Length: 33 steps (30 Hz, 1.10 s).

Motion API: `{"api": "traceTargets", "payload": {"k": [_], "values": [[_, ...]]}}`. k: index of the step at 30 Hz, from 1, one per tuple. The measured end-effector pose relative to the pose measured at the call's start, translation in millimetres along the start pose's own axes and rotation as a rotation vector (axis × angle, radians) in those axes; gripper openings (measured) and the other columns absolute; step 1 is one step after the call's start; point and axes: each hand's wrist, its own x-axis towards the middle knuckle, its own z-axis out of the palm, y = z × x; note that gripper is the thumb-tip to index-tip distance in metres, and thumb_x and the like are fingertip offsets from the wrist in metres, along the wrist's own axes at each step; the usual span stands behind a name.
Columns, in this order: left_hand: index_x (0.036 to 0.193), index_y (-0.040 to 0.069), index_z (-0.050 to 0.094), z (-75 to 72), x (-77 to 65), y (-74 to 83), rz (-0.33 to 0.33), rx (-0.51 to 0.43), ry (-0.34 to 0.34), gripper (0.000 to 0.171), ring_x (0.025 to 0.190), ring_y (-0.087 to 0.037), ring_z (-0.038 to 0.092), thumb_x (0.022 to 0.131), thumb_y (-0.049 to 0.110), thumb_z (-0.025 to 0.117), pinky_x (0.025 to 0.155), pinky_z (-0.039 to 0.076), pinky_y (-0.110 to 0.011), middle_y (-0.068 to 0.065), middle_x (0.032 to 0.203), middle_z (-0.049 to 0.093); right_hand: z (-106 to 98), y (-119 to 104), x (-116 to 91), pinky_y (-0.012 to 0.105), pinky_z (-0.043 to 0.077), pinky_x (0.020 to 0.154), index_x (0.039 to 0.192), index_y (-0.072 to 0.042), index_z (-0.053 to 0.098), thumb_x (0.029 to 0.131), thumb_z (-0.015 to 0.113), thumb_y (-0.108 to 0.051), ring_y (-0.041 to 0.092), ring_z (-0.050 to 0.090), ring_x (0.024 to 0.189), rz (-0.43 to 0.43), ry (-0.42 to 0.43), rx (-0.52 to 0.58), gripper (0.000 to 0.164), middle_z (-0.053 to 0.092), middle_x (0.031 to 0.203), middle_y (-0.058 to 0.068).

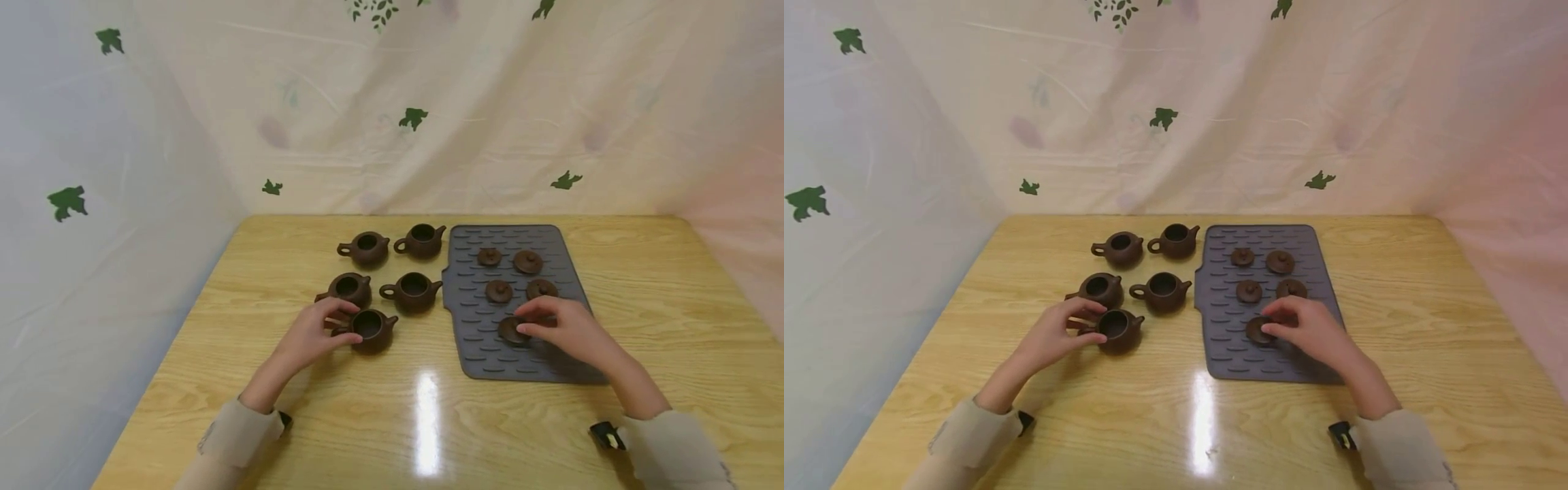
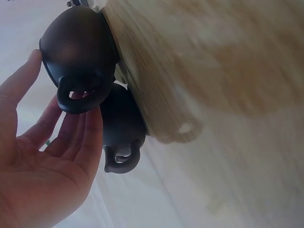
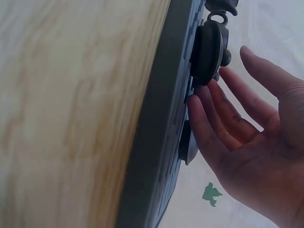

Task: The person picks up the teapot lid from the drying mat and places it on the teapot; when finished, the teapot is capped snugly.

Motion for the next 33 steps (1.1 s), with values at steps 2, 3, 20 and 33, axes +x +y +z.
{"api": "traceTargets", "payload": {"k": [2,3,20,33], "values": [[0.12,0.008,0.066,-0.6,-1.4,-1.2,-0.01,0.0,-0.003,0.043,0.105,-0.025,0.069,0.083,0.022,0.082,0.09,0.059,-0.039,-0.01,0.118,0.068,2,0,0,0.024,0.058,0.079,0.112,-0.011,0.072,0.092,0.072,-0.025,0.003,0.065,0.092,-0.006,-0.009,0.008,0.024,0.072,0.107,0.006],[0.12,0.008,0.066,-0.9,-2.0,-1.8,-0.014,0.001,-0.004,0.042,0.105,-0.026,0.068,0.083,0.021,0.082,0.09,0.059,-0.039,-0.01,0.117,0.068,2,0,0,0.024,0.058,0.078,0.111,-0.011,0.072,0.092,0.073,-0.023,0.003,0.065,0.092,-0.007,-0.009,0.008,0.023,0.072,0.106,0.005],[0.096,0.009,0.068,-3.1,0.4,-8.9,-0.021,0.025,0.009,0.012,0.088,-0.016,0.07,0.087,0.008,0.076,0.077,0.059,-0.027,-0.007,0.097,0.072,4,-2,2,0.022,0.057,0.076,0.103,-0.014,0.074,0.09,0.074,-0.016,0.007,0.065,0.088,0.015,0.003,-0.056,0.014,0.071,0.1,0.002],[0.094,0.009,0.07,1.9,8.6,-6.5,0.011,0.031,0.017,0.01,0.087,-0.015,0.07,0.087,0.007,0.076,0.078,0.059,-0.028,-0.007,0.095,0.073,5,-9,4,0.037,0.06,0.081,0.103,-0.016,0.074,0.089,0.074,-0.015,0.016,0.066,0.093,0.005,0.021,-0.041,0.014,0.07,0.105,0.004]]}}
